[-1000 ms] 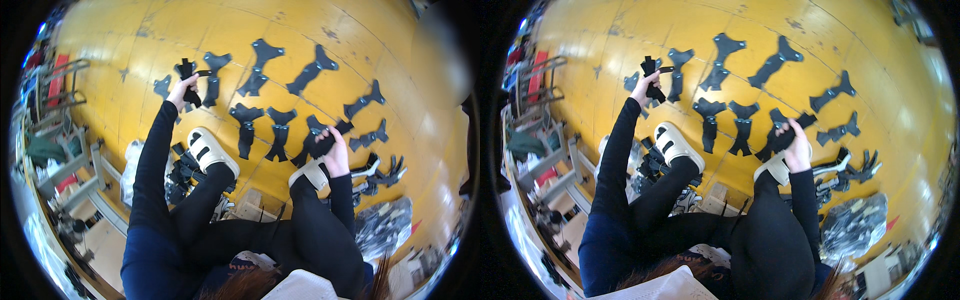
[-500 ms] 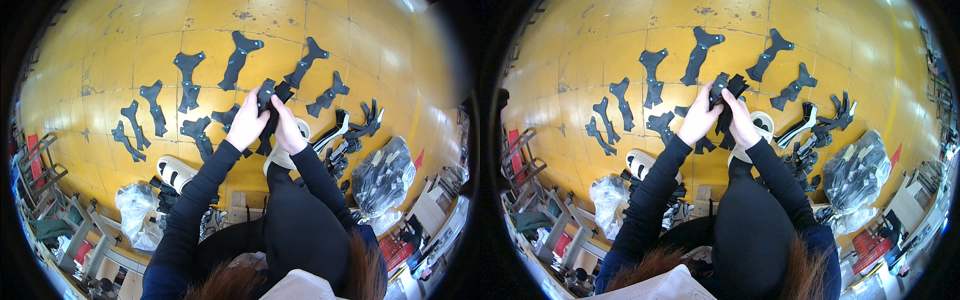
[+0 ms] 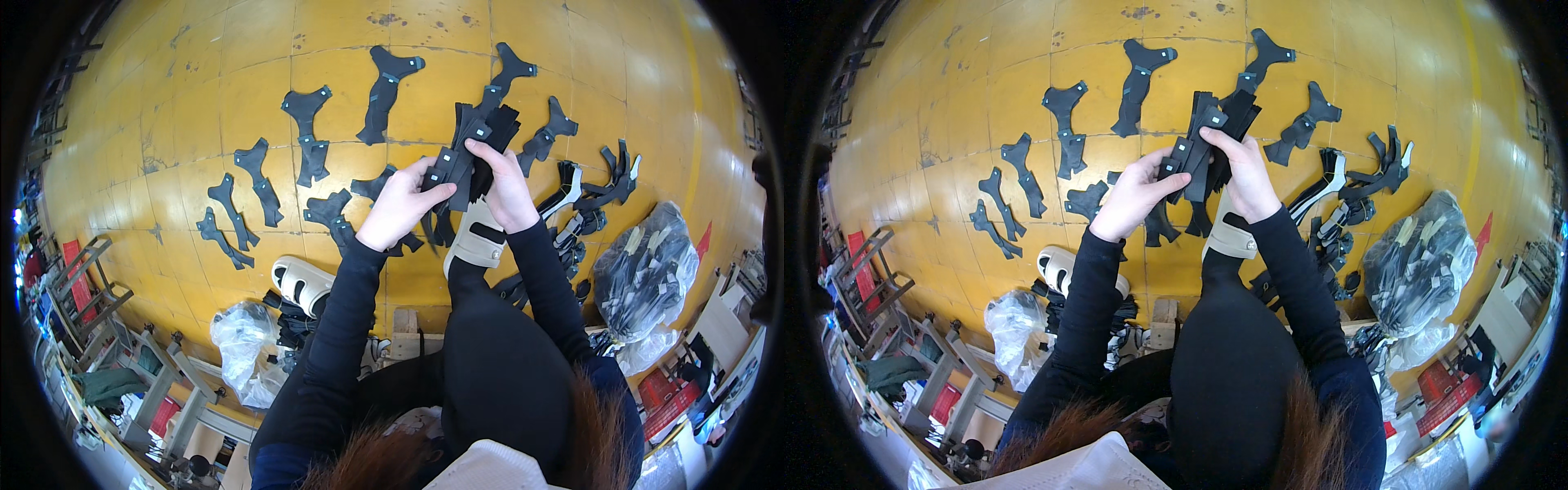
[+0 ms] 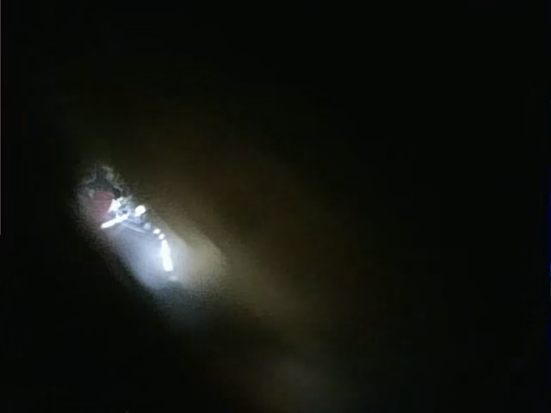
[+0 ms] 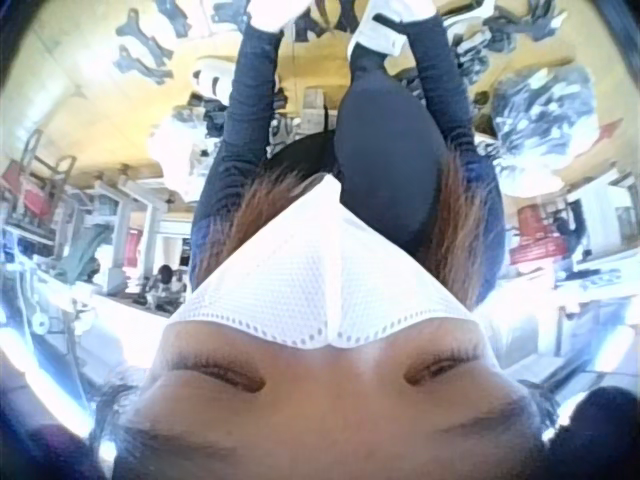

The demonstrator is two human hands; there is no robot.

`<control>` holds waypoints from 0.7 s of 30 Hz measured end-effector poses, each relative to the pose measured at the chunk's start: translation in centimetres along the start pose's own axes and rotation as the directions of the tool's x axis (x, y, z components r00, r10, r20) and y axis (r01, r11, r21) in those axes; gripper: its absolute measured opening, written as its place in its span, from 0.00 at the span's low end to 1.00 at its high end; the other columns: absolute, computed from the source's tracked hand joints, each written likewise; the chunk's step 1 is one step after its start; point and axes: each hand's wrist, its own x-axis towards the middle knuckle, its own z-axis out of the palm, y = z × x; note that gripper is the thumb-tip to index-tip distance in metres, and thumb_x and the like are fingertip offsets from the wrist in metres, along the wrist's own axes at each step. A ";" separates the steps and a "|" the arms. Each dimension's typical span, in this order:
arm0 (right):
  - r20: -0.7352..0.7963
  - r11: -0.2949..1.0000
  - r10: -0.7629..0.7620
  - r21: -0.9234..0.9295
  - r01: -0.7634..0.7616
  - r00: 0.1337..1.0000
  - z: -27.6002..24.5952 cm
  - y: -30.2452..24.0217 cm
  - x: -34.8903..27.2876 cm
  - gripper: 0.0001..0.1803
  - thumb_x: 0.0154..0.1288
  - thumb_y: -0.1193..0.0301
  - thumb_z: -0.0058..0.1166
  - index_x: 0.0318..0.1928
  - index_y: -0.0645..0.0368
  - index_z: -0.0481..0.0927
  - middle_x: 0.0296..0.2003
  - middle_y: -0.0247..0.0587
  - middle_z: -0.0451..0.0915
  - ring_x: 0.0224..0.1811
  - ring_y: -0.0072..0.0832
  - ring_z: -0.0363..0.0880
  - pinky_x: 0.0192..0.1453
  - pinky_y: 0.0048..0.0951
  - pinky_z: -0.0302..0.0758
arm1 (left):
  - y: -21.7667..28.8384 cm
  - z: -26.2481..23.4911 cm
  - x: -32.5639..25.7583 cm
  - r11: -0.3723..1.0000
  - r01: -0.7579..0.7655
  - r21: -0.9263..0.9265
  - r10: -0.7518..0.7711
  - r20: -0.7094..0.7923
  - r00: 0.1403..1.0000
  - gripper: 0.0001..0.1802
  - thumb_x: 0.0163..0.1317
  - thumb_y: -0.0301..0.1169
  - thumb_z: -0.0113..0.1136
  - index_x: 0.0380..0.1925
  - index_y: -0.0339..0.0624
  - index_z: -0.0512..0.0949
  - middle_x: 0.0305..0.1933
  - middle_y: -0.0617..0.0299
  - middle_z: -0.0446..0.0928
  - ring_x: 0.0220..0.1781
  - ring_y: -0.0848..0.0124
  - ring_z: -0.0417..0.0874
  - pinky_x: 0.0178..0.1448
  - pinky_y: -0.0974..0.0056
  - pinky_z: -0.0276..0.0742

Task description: The person sits on the floor and picks up black T-shaped parts, aligns them, and stacks them into neat piles. They repeatedly gather parts from the floor, fold or align them, and place them into growing stacks.

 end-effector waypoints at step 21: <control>0.236 0.776 -0.062 -0.599 0.195 0.970 1.6 1.2 -1.8 0.19 0.57 0.68 0.63 0.45 0.66 0.77 0.36 0.42 0.83 0.36 0.28 0.81 0.44 0.27 0.75 | 0.9 0.5 -0.6 0.686 -0.036 -0.727 -0.039 -0.086 0.996 0.29 0.73 0.49 0.40 0.61 0.35 0.64 0.56 0.56 0.74 0.57 0.69 0.76 0.62 0.64 0.71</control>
